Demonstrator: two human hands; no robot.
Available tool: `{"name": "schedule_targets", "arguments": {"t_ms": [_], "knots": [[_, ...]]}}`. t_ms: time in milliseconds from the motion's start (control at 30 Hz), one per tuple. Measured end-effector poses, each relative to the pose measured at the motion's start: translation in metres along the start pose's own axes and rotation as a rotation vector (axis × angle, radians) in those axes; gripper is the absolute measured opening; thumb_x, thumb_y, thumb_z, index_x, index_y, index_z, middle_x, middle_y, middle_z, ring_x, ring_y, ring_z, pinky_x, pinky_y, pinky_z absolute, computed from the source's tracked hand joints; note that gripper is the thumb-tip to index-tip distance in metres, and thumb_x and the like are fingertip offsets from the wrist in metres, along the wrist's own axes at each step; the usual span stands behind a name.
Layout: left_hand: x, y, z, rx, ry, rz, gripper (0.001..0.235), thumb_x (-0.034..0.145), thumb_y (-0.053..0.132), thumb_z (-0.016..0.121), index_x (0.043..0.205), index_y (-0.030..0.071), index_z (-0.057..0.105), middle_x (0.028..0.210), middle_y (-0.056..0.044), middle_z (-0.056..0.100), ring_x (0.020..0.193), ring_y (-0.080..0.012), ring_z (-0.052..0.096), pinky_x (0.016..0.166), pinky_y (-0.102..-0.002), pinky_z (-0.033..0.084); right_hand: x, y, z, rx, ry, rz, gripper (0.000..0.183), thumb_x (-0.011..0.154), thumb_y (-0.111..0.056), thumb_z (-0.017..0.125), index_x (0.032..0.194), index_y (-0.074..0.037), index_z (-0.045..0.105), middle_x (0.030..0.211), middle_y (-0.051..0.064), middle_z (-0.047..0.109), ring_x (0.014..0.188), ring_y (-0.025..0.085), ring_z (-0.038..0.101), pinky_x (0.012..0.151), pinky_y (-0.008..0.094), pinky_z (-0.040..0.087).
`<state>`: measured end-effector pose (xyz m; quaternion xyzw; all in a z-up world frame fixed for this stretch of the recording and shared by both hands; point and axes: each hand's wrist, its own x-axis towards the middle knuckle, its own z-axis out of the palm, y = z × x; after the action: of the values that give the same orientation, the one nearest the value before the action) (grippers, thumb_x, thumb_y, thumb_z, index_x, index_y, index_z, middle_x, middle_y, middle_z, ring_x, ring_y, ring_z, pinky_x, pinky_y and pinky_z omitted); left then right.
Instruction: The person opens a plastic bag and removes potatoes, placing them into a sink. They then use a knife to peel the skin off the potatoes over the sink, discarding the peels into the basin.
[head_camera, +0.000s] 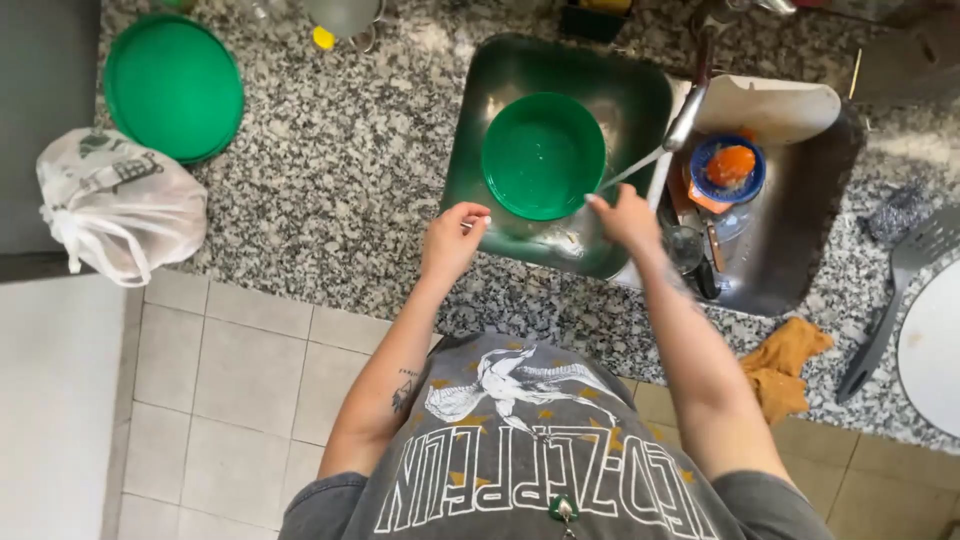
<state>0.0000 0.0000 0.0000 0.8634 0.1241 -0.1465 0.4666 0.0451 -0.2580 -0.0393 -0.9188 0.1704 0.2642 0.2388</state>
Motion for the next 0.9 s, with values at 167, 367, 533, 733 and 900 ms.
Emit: {"name": "schedule_targets", "arguments": {"t_ms": [167,367,533,733,900], "knots": [[-0.027,0.003,-0.021,-0.015,0.071,-0.032,0.019,0.084,0.024,0.062,0.102,0.022,0.068,0.092,-0.008,0.07,0.084,-0.024,0.069,0.072,-0.035,0.056,0.077,0.014,0.091,0.176,0.017,0.023,0.063,0.09,-0.032,0.057,0.134,-0.002,0.024,0.11,0.028,0.06,0.107,0.04,0.058,0.091,0.051,0.046],[-0.052,-0.024,-0.065,-0.084,0.206,-0.085,0.021,0.086,0.025,0.062,0.105,0.019,0.067,0.096,-0.01,0.069,0.09,-0.0276,0.067,0.077,-0.038,0.054,0.092,0.033,0.094,1.077,-0.308,0.255,0.013,0.089,-0.011,0.038,0.097,-0.002,0.043,0.064,0.004,0.05,0.046,0.012,0.052,0.037,0.023,0.04],[-0.061,-0.052,-0.103,-0.066,0.305,-0.082,0.019,0.084,0.026,0.061,0.102,0.021,0.067,0.094,-0.007,0.071,0.089,-0.0258,0.067,0.08,-0.037,0.053,0.036,0.025,0.056,1.597,-0.829,0.68,0.014,0.083,-0.007,0.052,0.075,-0.011,0.042,0.06,-0.009,0.037,0.042,-0.001,0.035,0.034,0.009,0.02],[-0.057,-0.121,-0.254,-0.027,0.764,-0.101,0.025,0.097,0.032,0.047,0.111,0.018,0.063,0.099,-0.008,0.069,0.091,-0.0256,0.066,0.079,-0.038,0.053,0.003,-0.025,0.049,1.018,-0.407,0.173,0.018,0.092,-0.025,0.041,0.081,-0.012,0.046,0.061,-0.005,0.037,0.045,0.001,0.032,0.038,0.011,0.021],[-0.037,-0.231,-0.41,0.925,1.144,-0.27,0.064,0.067,0.008,0.073,0.118,0.041,0.055,0.119,0.01,0.048,0.082,-0.0243,0.054,0.059,-0.038,0.046,-0.063,-0.152,0.044,0.487,0.277,-0.068,0.028,0.076,-0.026,0.047,0.102,-0.017,0.052,0.077,0.006,0.05,0.057,0.017,0.047,0.044,0.037,0.04]]}}
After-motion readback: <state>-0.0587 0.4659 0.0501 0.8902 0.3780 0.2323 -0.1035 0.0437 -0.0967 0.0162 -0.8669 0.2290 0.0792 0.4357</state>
